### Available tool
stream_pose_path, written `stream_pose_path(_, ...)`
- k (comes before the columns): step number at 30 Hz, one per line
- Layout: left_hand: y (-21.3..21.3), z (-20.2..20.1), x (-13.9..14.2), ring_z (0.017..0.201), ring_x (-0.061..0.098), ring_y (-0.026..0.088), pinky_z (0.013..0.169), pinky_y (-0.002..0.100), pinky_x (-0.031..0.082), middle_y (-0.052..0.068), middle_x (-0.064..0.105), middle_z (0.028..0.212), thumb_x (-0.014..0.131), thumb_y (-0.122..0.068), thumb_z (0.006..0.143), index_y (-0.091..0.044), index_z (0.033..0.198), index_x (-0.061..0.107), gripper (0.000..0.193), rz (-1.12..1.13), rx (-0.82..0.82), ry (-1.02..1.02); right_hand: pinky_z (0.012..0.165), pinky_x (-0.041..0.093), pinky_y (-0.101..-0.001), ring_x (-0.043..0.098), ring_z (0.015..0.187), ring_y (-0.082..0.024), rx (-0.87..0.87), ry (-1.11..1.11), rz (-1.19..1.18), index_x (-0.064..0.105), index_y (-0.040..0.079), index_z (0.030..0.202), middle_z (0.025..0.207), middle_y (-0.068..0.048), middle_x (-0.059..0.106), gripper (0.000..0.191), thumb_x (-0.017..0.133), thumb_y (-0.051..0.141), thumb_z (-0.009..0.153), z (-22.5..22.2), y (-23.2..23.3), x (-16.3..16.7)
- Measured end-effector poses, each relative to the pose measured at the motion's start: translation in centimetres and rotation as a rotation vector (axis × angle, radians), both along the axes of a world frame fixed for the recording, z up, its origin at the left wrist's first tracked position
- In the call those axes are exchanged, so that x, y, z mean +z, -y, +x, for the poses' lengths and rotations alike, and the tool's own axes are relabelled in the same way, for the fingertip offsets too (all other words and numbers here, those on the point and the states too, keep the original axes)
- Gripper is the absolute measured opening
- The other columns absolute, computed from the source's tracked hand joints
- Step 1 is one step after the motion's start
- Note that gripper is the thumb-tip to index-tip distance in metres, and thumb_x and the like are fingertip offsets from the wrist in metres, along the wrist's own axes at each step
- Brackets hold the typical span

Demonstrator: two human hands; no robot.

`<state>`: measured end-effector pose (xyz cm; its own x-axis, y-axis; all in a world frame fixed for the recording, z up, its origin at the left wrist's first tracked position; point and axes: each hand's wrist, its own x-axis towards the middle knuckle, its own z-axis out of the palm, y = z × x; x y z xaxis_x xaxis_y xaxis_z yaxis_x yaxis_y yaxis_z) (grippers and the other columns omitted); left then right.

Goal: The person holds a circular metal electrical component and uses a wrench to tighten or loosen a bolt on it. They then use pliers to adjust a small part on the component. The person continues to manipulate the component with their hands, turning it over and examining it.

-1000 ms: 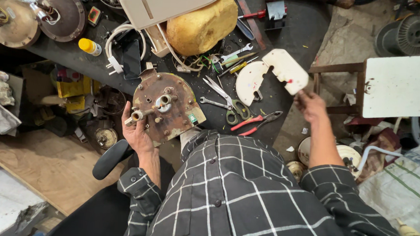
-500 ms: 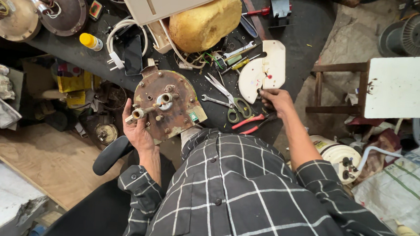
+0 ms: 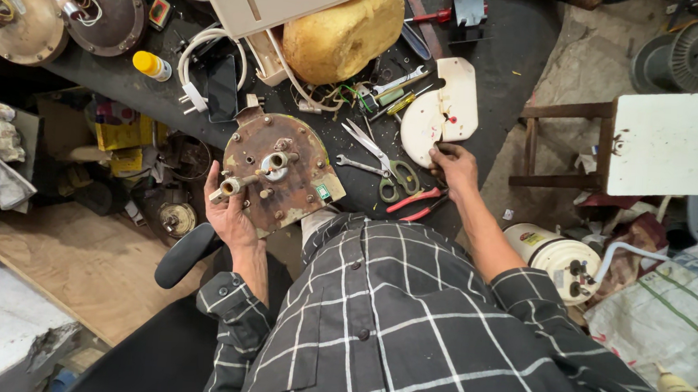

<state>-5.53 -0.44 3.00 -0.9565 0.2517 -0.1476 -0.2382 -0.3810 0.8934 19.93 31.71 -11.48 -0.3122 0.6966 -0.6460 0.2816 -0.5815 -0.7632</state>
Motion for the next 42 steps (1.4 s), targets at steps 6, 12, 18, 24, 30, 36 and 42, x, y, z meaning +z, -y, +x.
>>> stream_pose_path(6, 0.0, 0.1, -0.2, 0.108, 0.071, 0.02, 0.098, 0.032, 0.06, 0.012, 0.07, 0.122, 0.069, 0.002, 0.101, 0.0, 0.151, 0.048, 0.055, 0.018, 0.004, -0.006, 0.048, 0.049, -0.0223, 0.065, 0.057, -0.01, 0.064, 0.123, 0.007, 0.066, 0.0, 0.115, 0.076, -0.004, 0.072, 0.034, 0.081, 0.01, 0.086, -0.7, -0.2, 1.5)
stream_pose_path(12, 0.1, -0.2, -0.5, 0.106, 0.072, 0.02, 0.095, 0.031, 0.06, 0.013, 0.071, 0.12, 0.068, 0.002, 0.101, 0.0, 0.15, 0.049, 0.053, -0.035, 0.004, -0.027, 0.05, 0.051, -0.0212, 0.064, 0.06, -0.009, -0.221, -0.129, -0.266, 0.067, 0.007, 0.11, 0.075, -0.001, 0.067, 0.023, 0.079, 0.011, 0.09, -2.2, -0.7, 0.0)
stream_pose_path(18, 0.1, -0.2, -0.4, 0.106, 0.072, 0.02, 0.096, 0.031, 0.06, 0.013, 0.07, 0.121, 0.067, 0.003, 0.101, 0.0, 0.15, 0.049, 0.052, -0.028, 0.003, -0.027, 0.05, 0.047, -0.0215, 0.061, 0.061, -0.008, -0.046, -0.091, -0.236, 0.071, 0.0, 0.108, 0.078, -0.001, 0.068, 0.02, 0.075, 0.014, 0.094, -1.6, -1.4, -0.7)
stream_pose_path(24, 0.0, 0.0, 0.0, 0.105, 0.073, 0.021, 0.095, 0.032, 0.061, 0.014, 0.071, 0.119, 0.068, 0.002, 0.1, -0.001, 0.15, 0.048, 0.054, -0.011, -0.006, -0.018, 0.047, 0.048, -0.0254, 0.058, 0.057, -0.01, 0.251, 0.089, -0.278, 0.07, -0.001, 0.115, 0.075, -0.001, 0.064, 0.029, 0.073, 0.017, 0.092, 2.0, 0.4, 0.6)
stream_pose_path(30, 0.1, 0.1, 0.0, 0.104, 0.073, 0.021, 0.095, 0.032, 0.061, 0.015, 0.072, 0.119, 0.069, 0.0, 0.101, 0.0, 0.152, 0.047, 0.056, -0.013, -0.012, -0.017, 0.049, 0.043, -0.024, 0.056, 0.059, -0.008, 0.235, 0.085, -0.132, 0.073, 0.0, 0.11, 0.079, -0.002, 0.068, 0.026, 0.075, 0.019, 0.093, 5.4, -3.4, 0.9)
stream_pose_path(36, 0.4, 0.0, 0.0, 0.103, 0.074, 0.023, 0.094, 0.033, 0.061, 0.017, 0.073, 0.117, 0.068, -0.002, 0.101, 0.0, 0.152, 0.046, 0.055, -0.018, -0.04, -0.01, 0.056, 0.047, -0.021, 0.061, 0.065, -0.006, 0.107, -0.028, -0.007, 0.074, 0.001, 0.109, 0.084, 0.0, 0.069, 0.02, 0.075, 0.014, 0.095, 3.2, -10.2, 1.9)
stream_pose_path(42, 0.9, 0.5, 0.5, 0.109, 0.071, 0.021, 0.098, 0.033, 0.06, 0.014, 0.069, 0.124, 0.07, -0.002, 0.099, 0.0, 0.152, 0.046, 0.058, 0.007, -0.045, 0.033, 0.054, 0.049, -0.023, 0.062, 0.063, -0.008, 0.135, 0.081, 0.042, 0.072, -0.003, 0.108, 0.08, -0.003, 0.069, 0.02, 0.073, 0.014, 0.097, -0.8, -10.1, 2.0)
